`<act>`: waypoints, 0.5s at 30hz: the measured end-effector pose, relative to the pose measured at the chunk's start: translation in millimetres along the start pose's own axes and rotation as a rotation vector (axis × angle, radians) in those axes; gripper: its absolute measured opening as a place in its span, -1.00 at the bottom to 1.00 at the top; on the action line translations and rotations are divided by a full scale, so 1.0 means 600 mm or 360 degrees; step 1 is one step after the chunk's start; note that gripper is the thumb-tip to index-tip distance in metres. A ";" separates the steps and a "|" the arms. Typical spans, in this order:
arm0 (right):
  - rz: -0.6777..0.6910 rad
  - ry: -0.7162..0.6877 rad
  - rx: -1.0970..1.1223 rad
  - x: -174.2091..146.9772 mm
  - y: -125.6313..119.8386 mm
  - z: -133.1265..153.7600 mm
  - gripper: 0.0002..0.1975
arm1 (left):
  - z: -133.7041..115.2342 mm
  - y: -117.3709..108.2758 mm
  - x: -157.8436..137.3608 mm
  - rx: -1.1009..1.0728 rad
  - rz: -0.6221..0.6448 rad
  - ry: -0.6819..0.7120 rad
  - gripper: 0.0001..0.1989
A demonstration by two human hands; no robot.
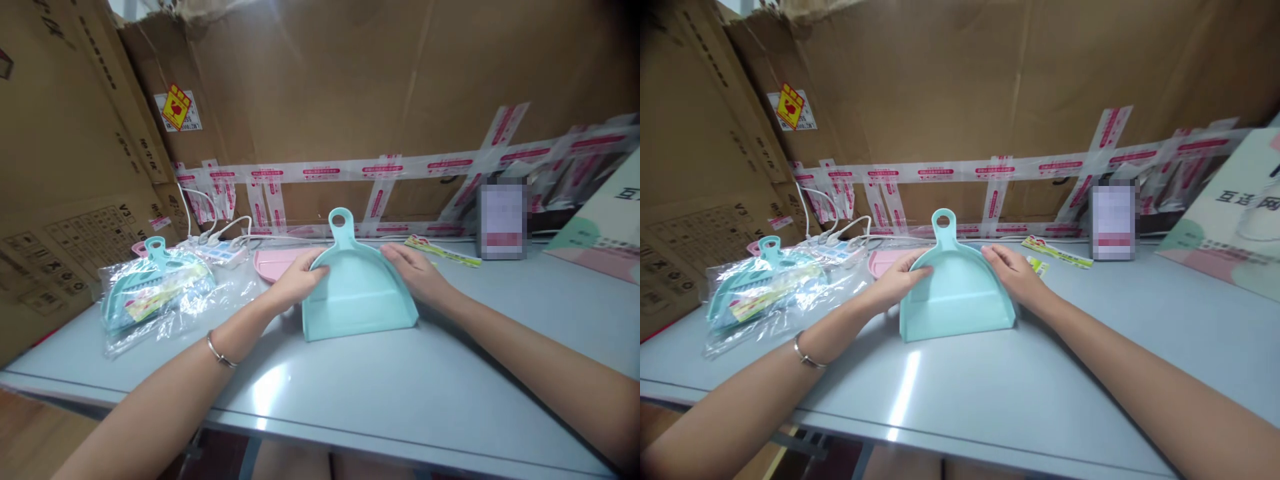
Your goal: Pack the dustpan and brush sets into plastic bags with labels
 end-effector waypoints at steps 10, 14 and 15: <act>0.0458 -0.0405 -0.0377 0.008 -0.004 -0.030 -0.62 | -0.002 -0.018 0.001 -0.0041 -0.0092 -0.0045 -0.62; 0.0658 -0.0469 -0.0415 0.004 -0.006 -0.033 -0.58 | -0.015 -0.027 -0.001 0.0056 -0.0119 0.0002 -0.68; 0.0708 -0.0448 -0.0436 0.003 -0.008 -0.033 -0.55 | -0.016 -0.028 -0.001 0.0073 -0.0120 0.0019 -0.69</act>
Point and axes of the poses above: each hand's wrist, its own x-axis towards the middle knuckle, its own y-axis out of the palm, z = x × y, the point moved 2 cm from there along x, towards the middle knuckle, and after that the axes turned 1 degree about -z, right-handed, at the moved point
